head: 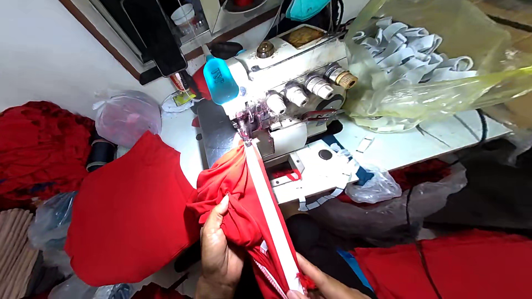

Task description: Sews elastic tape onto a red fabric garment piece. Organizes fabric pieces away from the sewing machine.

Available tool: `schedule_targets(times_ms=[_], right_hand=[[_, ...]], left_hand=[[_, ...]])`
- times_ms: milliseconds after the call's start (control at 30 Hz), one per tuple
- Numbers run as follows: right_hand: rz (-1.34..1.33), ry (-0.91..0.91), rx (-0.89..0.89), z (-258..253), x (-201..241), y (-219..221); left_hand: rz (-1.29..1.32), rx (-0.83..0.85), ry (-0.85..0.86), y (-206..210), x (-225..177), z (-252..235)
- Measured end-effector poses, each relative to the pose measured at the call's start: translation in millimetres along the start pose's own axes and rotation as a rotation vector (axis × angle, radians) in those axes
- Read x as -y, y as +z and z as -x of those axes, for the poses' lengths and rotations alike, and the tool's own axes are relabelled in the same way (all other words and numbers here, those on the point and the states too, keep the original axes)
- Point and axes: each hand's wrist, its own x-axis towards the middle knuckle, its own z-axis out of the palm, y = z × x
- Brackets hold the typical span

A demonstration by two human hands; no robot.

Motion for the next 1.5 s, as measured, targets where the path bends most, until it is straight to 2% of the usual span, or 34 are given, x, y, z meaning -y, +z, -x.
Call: schedule_targets(times_ms=[233, 533, 867, 1067, 1333, 1500], right_hand=[[-0.041, 0.099, -0.052, -44.4, 8.8, 5.6], [-0.135, -0.018, -0.120, -108.1, -13.3, 9.1], [-0.150, 0.058, -0.194, -157.2, -10.4, 16.3], [-0.207, 0.079, -0.209, -167.8, -6.8, 25.6], [-0.187, 0.192, -0.221, -153.6, -2.6, 36.2], [-0.098, 0.230, -0.115, -154.8, 1.5, 37.8]], left_hand=[[-0.011, 0.055, 0.019, 5.8, -7.8, -15.8], [0.010, 0.051, 0.082, 10.5, -22.9, -22.2], [0.066, 0.045, 0.180, 2.9, -17.2, -19.3], [0.120, 0.060, 0.189, 0.0, -13.5, -23.3], [0.117, -0.168, 0.168, 16.1, -21.6, -36.3], [0.108, -0.111, 0.151, -10.3, -17.3, -36.5]])
